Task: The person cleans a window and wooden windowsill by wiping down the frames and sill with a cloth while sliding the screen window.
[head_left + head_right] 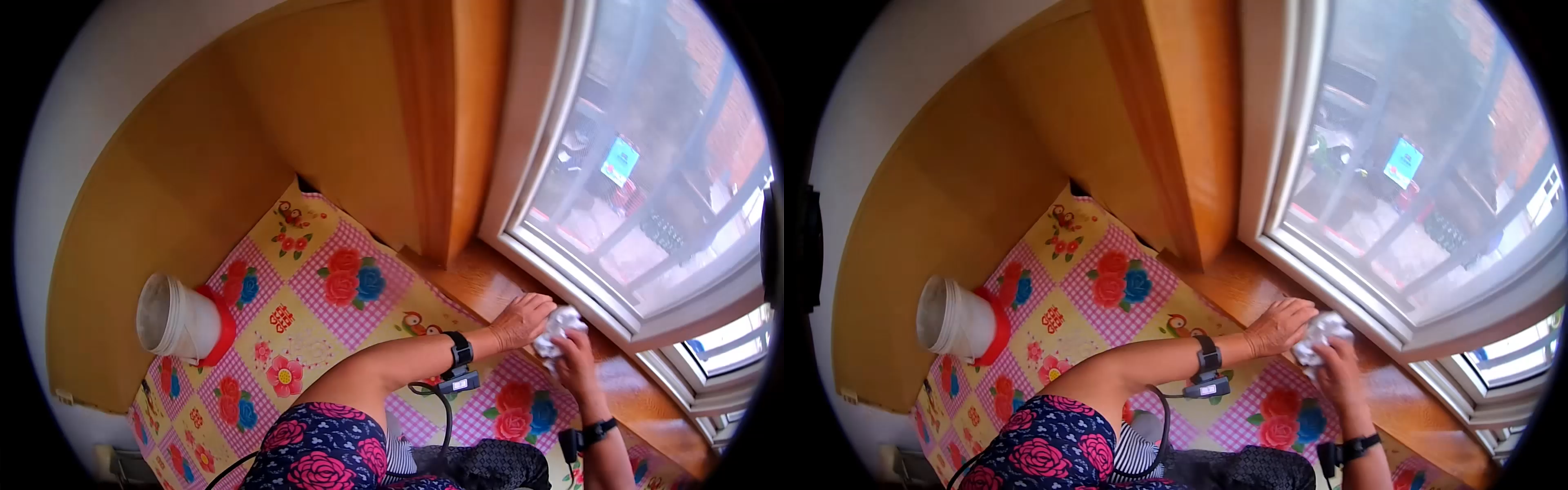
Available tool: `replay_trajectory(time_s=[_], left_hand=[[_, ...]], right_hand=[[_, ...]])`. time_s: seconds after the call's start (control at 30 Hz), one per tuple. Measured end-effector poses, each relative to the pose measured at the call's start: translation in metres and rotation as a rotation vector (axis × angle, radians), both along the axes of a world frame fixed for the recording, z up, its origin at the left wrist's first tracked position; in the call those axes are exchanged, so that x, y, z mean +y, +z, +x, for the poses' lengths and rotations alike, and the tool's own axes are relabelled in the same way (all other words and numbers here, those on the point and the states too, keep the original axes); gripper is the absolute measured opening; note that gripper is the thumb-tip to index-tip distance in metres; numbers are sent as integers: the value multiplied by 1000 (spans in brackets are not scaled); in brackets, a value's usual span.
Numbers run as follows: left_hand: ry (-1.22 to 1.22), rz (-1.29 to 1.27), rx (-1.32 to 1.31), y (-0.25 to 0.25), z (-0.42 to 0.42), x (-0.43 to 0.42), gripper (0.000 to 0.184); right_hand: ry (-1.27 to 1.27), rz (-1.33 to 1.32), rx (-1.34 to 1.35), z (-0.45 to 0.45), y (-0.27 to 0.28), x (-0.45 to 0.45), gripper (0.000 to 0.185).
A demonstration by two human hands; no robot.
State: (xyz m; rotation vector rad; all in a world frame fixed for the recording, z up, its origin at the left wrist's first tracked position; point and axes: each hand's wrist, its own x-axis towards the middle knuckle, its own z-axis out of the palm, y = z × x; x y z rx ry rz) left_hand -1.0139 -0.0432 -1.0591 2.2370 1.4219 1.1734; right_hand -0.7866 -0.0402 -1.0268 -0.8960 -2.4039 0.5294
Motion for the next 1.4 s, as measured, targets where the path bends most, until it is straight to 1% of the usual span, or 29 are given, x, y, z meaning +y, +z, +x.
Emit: replay_trajectory(time_s=[0.03, 0.1, 0.17, 0.2, 0.23, 0.27, 0.3, 0.37, 0.4, 0.43, 0.47, 0.5, 0.53, 0.57, 0.6, 0.63, 0.67, 0.7, 0.77, 0.8, 0.93, 1.13, 1.23, 1.4], left_hand=[[23, 20, -76, 13, -6, -2, 39], [153, 127, -124, 35, -32, -5, 38], [289, 202, -206, 48, -52, -4, 38], [370, 289, -176, 50, -62, -2, 41], [413, 252, -121, 53, -73, -5, 44], [449, 225, -59, 49, -82, -7, 45], [482, 198, 1, 44, -88, -9, 48], [447, 67, 8, 30, -91, -15, 53], [430, -3, 16, 22, -89, -19, 56], [423, -20, 72, 21, -85, -25, 58], [419, -34, 130, 23, -80, -30, 61], [418, -48, 188, 23, -77, -32, 63], [374, -17, 214, 15, -76, -29, 67], [353, -8, 250, 8, -78, -24, 67], [338, -2, 293, 4, -81, -19, 66], [325, 4, 340, 2, -87, -15, 66], [329, -11, 344, 8, -89, -13, 58], [332, -34, 341, 7, -93, -12, 55], [333, -77, 334, 0, -101, -7, 50], [367, -35, 343, -3, -108, -4, 43], [399, 137, 333, -14, -120, -3, 37], [384, 68, 239, 1, -112, -8, 41], [366, 73, 198, 4, -108, -13, 42], [363, 75, 265, 4, -107, -12, 40]], right_hand=[[49, -5, 10, -30, 1, 6, 42], [34, -129, 133, -87, -5, 19, 40], [-74, -227, 300, -135, -16, 29, 34], [-58, -169, 358, -156, -6, 29, 34], [-52, -109, 412, -173, 4, 24, 35], [81, -512, 482, -180, 12, 17, 39], [89, -658, 309, -176, 10, 21, 44], [135, -87, 220, -163, 15, 18, 36], [123, -75, 189, -145, 15, 22, 32], [113, -67, 157, -122, 15, 27, 28], [83, -207, 200, -105, 29, 24, 21], [95, -136, 95, -80, 28, 28, 19], [112, 31, -32, -61, 42, 25, 18], [110, 70, -115, -44, 44, 25, 18], [96, 65, -115, -27, 39, 24, 18], [80, 116, -144, -13, 37, 20, 18], [73, 116, -213, 1, 34, 18, 17], [57, 48, -229, 19, 21, 18, 21], [-58, 181, -175, 30, 3, 2, 26], [-51, 181, -194, 33, 0, 2, 30], [-68, 157, -185, 30, 1, 3, 30], [-78, 158, -168, 29, 4, 2, 30], [-86, 165, -161, 29, 4, 2, 31], [-93, 153, -175, 31, 4, 2, 32]])
